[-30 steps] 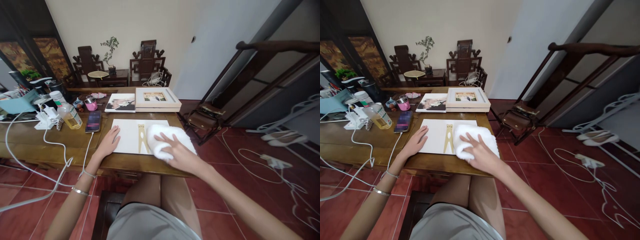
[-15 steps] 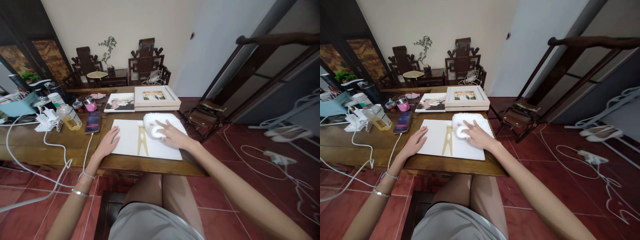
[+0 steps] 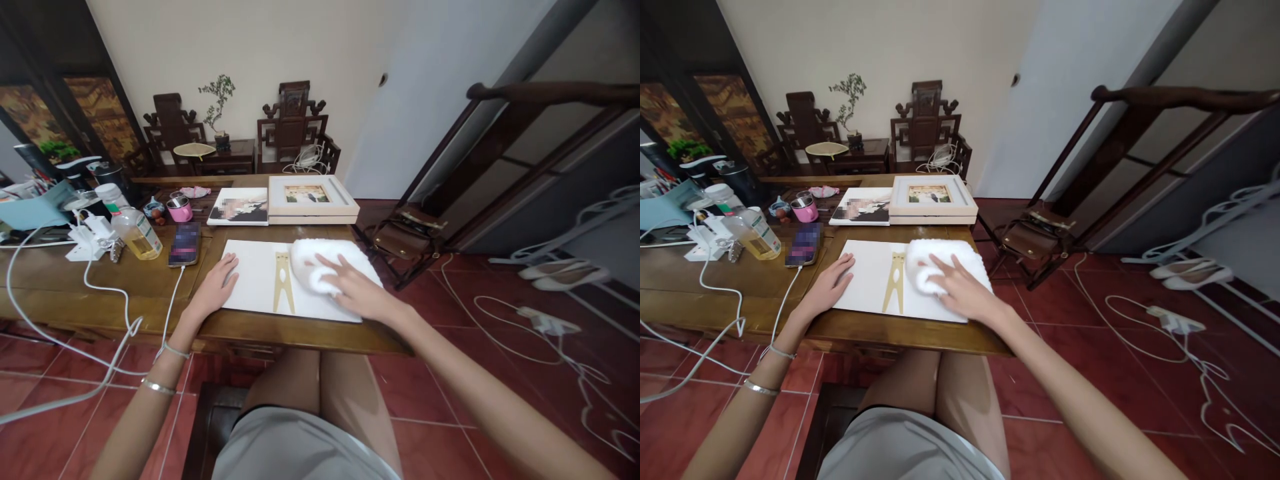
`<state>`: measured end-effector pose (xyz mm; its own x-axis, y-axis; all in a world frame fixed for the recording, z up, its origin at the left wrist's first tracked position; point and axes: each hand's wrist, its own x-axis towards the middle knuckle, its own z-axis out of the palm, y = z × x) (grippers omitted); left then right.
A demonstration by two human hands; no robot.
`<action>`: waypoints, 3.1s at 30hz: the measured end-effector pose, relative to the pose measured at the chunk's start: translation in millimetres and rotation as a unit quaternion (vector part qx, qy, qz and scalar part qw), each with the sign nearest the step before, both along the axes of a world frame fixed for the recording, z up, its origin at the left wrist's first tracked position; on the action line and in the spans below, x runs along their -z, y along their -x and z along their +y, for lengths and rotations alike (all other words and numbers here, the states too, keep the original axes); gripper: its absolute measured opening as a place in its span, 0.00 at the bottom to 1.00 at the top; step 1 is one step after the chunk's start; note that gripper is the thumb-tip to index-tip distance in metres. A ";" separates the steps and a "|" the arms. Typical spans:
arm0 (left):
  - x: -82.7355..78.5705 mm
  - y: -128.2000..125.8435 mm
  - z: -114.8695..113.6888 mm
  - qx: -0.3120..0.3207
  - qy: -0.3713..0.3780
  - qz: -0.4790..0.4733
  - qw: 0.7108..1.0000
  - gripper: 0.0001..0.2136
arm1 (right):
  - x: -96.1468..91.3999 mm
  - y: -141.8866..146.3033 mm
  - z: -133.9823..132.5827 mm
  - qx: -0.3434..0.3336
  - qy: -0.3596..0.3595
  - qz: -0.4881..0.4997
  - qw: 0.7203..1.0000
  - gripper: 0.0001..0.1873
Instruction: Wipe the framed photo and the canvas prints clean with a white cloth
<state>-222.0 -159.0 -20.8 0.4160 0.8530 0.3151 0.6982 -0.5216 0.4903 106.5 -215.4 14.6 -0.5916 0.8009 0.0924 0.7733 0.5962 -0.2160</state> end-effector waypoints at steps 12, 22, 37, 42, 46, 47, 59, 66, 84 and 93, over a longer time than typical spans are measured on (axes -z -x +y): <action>0.3 -3.5 3.6 -0.023 -0.007 0.020 1.000 0.22 | 0.0 10.1 -1.3 -0.030 -0.016 0.001 0.999 0.20; 2.9 1.0 5.5 0.004 0.004 0.007 1.000 0.23 | -17.0 4.5 -46.3 -0.045 0.034 -0.015 0.998 0.22; 0.7 -0.6 3.8 -0.021 0.007 -0.001 1.000 0.22 | 0.7 7.4 17.4 0.006 -0.006 0.002 1.000 0.20; -0.7 -2.4 1.9 -0.014 0.009 0.011 1.000 0.23 | -26.9 3.5 -72.5 -0.043 0.074 0.005 0.996 0.21; -0.1 -1.8 1.8 -0.010 0.008 0.016 1.000 0.24 | -39.2 -0.5 -75.5 -0.038 0.119 0.011 0.992 0.24; 0.0 -1.5 1.9 -0.009 0.009 0.018 1.000 0.24 | -37.5 -0.1 -64.1 -0.030 0.117 0.012 0.993 0.23; -0.3 -0.3 2.0 -0.016 0.010 0.007 1.000 0.23 | -1.2 84.3 59.6 0.073 -0.028 0.031 0.996 0.22; 1.3 -3.0 2.0 -0.017 0.013 -0.006 1.000 0.23 | -3.3 83.9 -50.5 -0.072 -0.024 0.024 0.997 0.21; -1.4 -0.4 1.9 -0.007 0.010 -0.003 1.000 0.23 | -8.6 117.7 58.0 0.039 -0.040 -0.062 0.997 0.24; 4.0 -1.1 2.9 -0.003 -0.001 -0.001 1.000 0.23 | -10.1 97.0 -55.9 -0.140 0.006 0.005 0.990 0.20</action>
